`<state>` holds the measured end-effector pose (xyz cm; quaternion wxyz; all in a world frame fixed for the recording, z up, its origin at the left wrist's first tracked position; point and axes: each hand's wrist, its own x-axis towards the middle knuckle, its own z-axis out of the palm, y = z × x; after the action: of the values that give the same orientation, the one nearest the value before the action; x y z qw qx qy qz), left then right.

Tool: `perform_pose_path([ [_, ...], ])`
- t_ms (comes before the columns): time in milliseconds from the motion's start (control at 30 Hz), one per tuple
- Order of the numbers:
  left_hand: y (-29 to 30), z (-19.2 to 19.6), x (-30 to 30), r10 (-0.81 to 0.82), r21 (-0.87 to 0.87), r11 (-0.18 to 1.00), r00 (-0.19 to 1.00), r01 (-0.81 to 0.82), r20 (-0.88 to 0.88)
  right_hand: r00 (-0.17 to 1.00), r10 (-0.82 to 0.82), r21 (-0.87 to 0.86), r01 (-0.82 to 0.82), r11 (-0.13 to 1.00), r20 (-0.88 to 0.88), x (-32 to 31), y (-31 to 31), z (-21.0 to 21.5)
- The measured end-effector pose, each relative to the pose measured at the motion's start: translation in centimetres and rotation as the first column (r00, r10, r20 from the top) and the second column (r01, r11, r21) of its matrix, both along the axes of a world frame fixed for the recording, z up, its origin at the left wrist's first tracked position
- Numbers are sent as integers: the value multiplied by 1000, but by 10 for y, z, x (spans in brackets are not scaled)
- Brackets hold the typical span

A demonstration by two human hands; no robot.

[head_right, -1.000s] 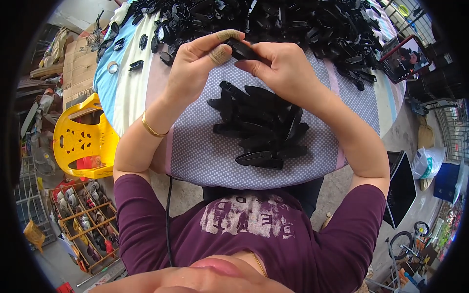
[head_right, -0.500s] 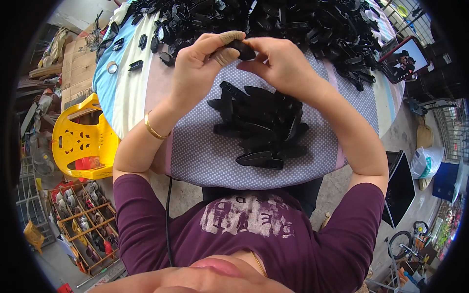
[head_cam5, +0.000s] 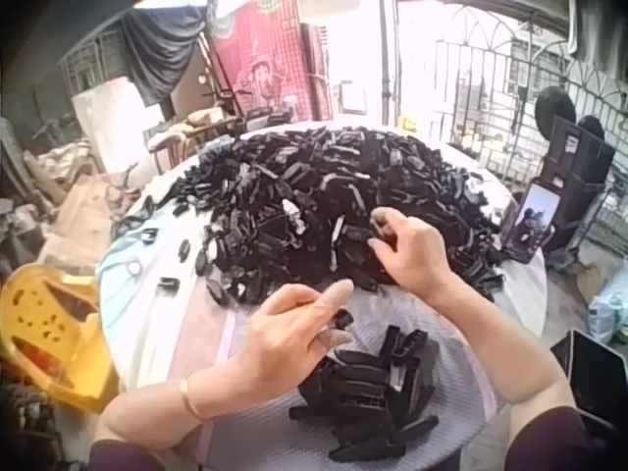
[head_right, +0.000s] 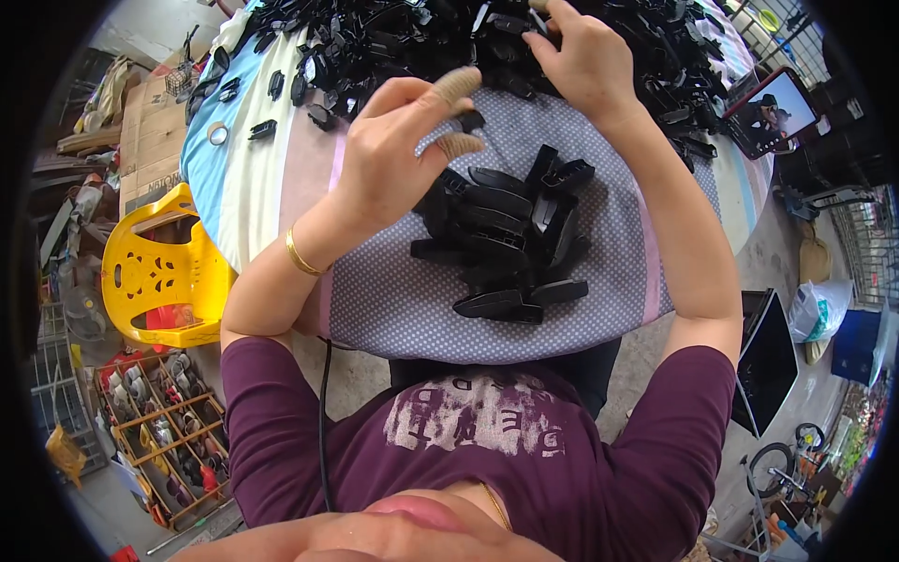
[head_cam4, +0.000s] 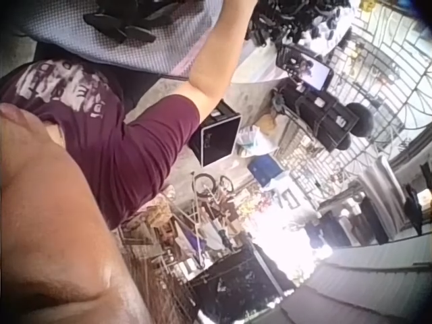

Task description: Assembling small black plastic components by hand.

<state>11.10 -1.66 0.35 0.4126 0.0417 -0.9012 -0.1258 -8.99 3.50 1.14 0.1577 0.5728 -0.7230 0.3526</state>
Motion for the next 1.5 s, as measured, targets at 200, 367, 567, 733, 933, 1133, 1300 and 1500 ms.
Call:
perform_pose_path([
  [200, 7, 3, 4, -294, 351, 919, 907, 181, 301, 926, 300, -132, -275, 952, 229, -24, 0, -17],
  [367, -40, 0, 12, 253, -86, 968, 911, -237, 325, 961, 264, -22, -267, 964, -84, -5, 18, -6],
  [567, -46, -17, 3, 248, -236, 958, 888, -165, 388, 918, 340, 380, -247, 891, -201, 17, 34, -8],
  [733, -38, -21, -4, 213, -282, 953, 905, -110, 369, 949, 305, 472, -233, 850, -80, 24, 29, -9],
  [933, -30, -10, -6, 38, 199, 975, 961, -95, 273, 577, 339, 7, -513, 858, 743, 16, 29, -6],
  [1133, -21, -6, -6, -169, 873, 459, 981, 165, -96, 44, 428, -345, -521, 781, 903, 29, 27, -6],
  [1300, -17, -5, -5, -141, 898, 404, 982, 175, -128, 202, 352, -207, -514, 832, 914, 33, 27, -13],
  [1500, -15, -1, -4, -84, 901, 398, 985, 171, -150, 208, 357, -232, -457, 858, 911, 47, 29, -13],
])
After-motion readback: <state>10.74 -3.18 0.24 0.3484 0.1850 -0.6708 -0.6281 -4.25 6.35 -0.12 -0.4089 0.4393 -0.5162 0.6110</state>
